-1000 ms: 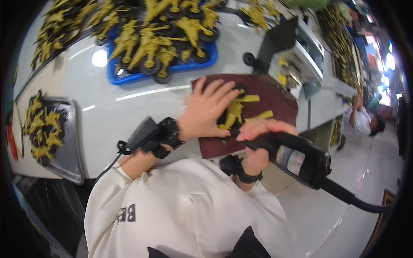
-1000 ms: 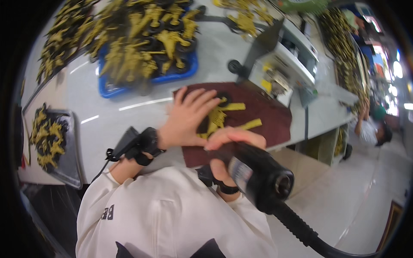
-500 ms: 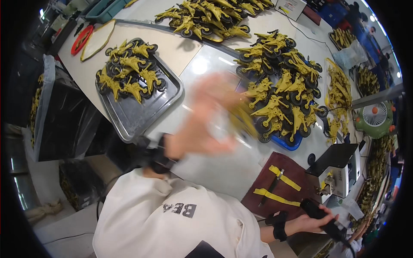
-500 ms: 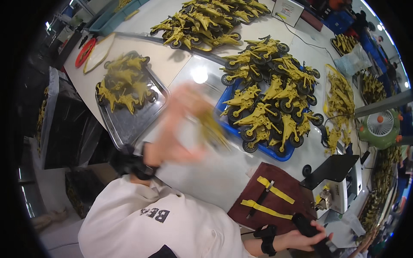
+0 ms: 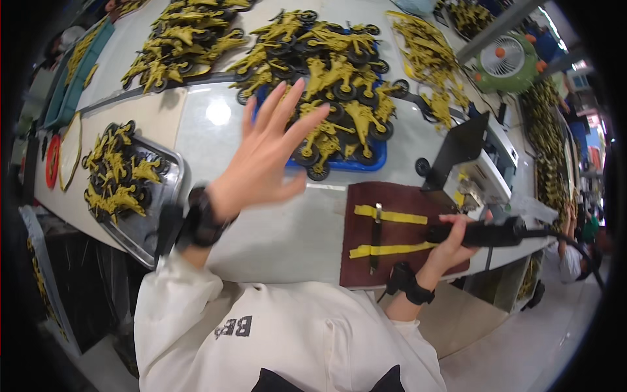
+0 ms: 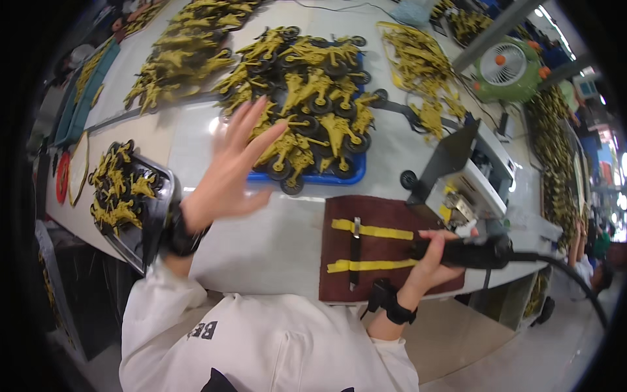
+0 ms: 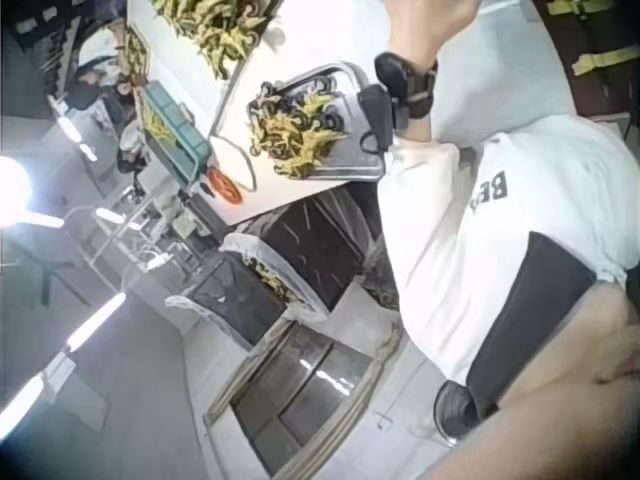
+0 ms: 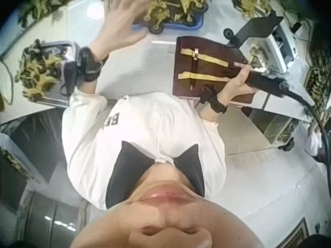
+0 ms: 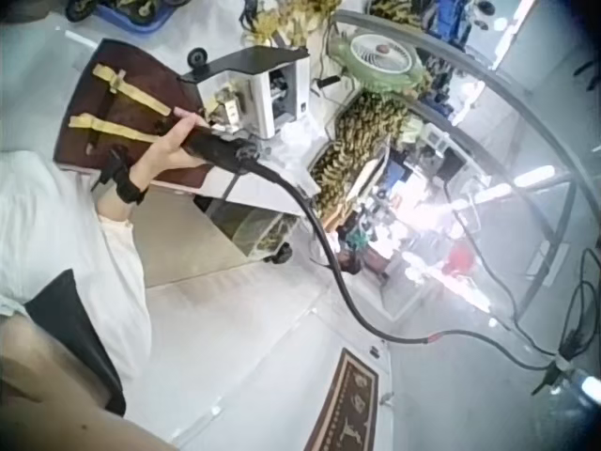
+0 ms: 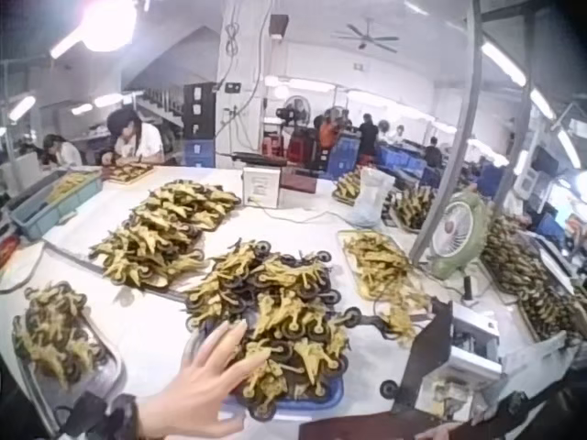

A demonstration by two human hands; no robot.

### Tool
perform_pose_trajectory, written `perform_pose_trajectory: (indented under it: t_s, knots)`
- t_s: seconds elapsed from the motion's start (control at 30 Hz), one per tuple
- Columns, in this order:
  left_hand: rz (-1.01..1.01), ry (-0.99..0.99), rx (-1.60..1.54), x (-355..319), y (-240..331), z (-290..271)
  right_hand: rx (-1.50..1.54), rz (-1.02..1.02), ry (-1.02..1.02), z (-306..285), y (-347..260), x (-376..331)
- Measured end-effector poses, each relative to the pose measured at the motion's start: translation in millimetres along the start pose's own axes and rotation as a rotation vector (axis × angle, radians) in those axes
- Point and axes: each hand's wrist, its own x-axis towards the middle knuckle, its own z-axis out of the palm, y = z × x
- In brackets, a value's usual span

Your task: Assembling small yellow toy motorcycle parts using an electric screwdriver.

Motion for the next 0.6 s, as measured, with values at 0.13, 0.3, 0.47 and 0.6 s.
perform_pose_trajectory:
  t_s: [0.13,0.3,0.47,0.6]
  knots:
    - [-0.212,-0.177,0.02,26.9,-41.0,51.2,0.022,-0.092,-0.013,-4.1,-2.1,-5.5]
    - [-0.087,0.039,-0.046,16.7,-49.2,62.3,0.122,-0.104,0.182,-9.4,-5.6,-3.0]
    - [0.013,0.256,-0.128,6.4,-20.5,64.0,0.275,-0.421,0.274,-12.3,-48.5,47.0]
    - [0.015,0.495,-0.088,10.3,6.2,62.1,0.165,-0.504,0.254,0.3,-43.5,91.9]
